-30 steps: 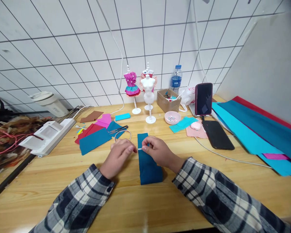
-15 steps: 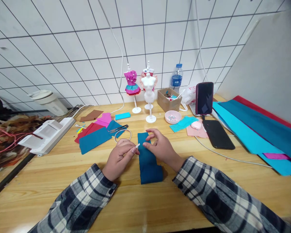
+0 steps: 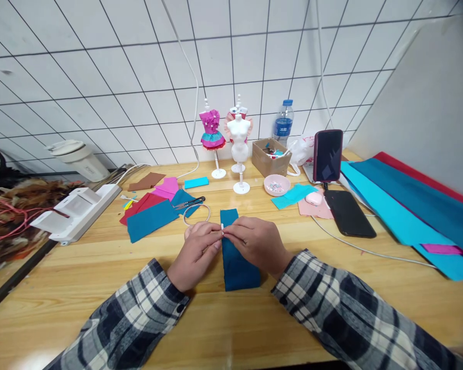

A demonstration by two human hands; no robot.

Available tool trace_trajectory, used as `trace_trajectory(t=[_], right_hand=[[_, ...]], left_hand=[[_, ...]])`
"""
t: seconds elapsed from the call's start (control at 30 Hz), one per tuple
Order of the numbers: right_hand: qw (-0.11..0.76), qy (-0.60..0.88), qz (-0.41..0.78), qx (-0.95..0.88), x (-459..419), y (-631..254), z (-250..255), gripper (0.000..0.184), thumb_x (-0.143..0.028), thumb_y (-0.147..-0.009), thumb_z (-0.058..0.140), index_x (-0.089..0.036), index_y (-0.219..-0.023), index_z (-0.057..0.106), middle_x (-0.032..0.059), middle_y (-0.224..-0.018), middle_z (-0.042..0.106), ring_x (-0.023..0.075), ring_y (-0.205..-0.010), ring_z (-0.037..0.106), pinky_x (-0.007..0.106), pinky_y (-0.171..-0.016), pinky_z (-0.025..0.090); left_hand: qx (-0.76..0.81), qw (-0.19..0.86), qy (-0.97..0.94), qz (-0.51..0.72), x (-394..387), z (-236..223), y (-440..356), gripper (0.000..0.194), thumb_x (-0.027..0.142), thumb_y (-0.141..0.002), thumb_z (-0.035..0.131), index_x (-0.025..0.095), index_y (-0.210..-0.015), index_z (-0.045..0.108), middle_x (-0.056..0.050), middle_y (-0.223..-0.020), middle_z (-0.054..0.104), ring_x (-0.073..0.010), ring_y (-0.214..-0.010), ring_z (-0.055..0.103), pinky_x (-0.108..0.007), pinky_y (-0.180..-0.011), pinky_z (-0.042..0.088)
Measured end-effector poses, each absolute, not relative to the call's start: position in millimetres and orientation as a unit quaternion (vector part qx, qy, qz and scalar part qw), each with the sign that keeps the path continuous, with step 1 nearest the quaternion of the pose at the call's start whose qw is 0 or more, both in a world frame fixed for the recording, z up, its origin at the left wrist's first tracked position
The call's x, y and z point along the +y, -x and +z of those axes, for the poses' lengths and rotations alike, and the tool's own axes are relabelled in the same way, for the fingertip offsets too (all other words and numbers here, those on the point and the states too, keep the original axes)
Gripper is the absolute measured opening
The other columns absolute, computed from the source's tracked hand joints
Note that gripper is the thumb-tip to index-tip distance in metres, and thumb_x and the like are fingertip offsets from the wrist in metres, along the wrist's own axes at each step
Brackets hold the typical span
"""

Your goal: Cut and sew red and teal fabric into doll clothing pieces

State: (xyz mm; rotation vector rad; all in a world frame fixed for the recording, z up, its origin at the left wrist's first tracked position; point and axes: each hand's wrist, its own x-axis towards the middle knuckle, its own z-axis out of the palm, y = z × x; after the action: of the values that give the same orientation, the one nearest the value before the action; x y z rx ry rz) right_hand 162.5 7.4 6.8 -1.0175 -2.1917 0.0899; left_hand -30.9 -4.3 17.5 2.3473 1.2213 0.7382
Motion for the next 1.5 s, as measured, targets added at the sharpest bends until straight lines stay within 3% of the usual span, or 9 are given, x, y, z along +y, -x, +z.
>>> trace_trajectory(t=[0.37, 0.7, 1.0, 1.3, 1.5], right_hand=[[0.247, 0.392, 0.013, -0.886, 5.6, -165.4, 14.8, 0.032, -0.033, -0.096, 0.037, -0.025, -0.100, 0.068, 0.0044, -0.088, 0.067, 0.0140, -0.075, 0.057, 0.027, -0.059, 0.032], [0.328, 0.438, 0.110, -0.830, 7.4, -157.0, 8.2, 0.017, -0.027, -0.087, 0.053, -0.022, -0.084, 0.069, 0.0002, -0.084, 0.068, 0.0128, -0.077, 0.060, 0.025, -0.063, 0.036], [0.319, 0.391, 0.138, -0.852, 10.9, -162.6, 6.5, 0.024, -0.033, -0.091, 0.049, -0.023, -0.094, 0.070, 0.0014, -0.091, 0.070, 0.0140, -0.083, 0.061, 0.025, -0.068, 0.039], [0.335, 0.447, 0.100, -0.823, 3.7, -153.9, 8.9, 0.012, -0.025, -0.083, 0.053, -0.021, -0.078, 0.064, 0.0004, -0.081, 0.066, 0.0126, -0.072, 0.058, 0.024, -0.060, 0.035], [0.422, 0.462, 0.238, -0.743, 7.4, -148.4, 4.9, 0.008, -0.025, -0.079, 0.061, -0.020, -0.076, 0.068, -0.0010, -0.071, 0.065, 0.0112, -0.061, 0.055, 0.023, -0.058, 0.040]], left_hand=[[0.458, 0.206, -0.829, 0.245, -5.0, 17.8, 26.9, 0.031, 0.031, -0.094, 0.037, 0.024, -0.102, 0.066, -0.005, -0.106, 0.064, -0.0224, -0.102, 0.052, -0.040, -0.090, 0.034], [0.450, 0.159, -0.848, 0.232, -7.6, 20.6, 24.7, 0.027, 0.026, -0.093, 0.041, 0.021, -0.095, 0.067, -0.006, -0.101, 0.067, -0.0217, -0.095, 0.053, -0.039, -0.085, 0.035], [0.457, 0.153, -0.847, 0.225, -6.2, 18.9, 26.7, 0.028, 0.026, -0.093, 0.039, 0.021, -0.090, 0.066, -0.005, -0.098, 0.067, -0.0216, -0.093, 0.054, -0.039, -0.082, 0.035], [0.457, 0.150, -0.849, 0.220, -10.3, 22.5, 21.1, 0.026, 0.024, -0.093, 0.039, 0.022, -0.091, 0.065, -0.005, -0.098, 0.067, -0.0216, -0.093, 0.053, -0.039, -0.081, 0.034], [0.458, 0.163, -0.837, 0.251, -8.3, 21.9, 22.8, 0.025, 0.028, -0.093, 0.042, 0.021, -0.090, 0.066, -0.005, -0.094, 0.067, -0.0201, -0.089, 0.054, -0.037, -0.081, 0.038]])
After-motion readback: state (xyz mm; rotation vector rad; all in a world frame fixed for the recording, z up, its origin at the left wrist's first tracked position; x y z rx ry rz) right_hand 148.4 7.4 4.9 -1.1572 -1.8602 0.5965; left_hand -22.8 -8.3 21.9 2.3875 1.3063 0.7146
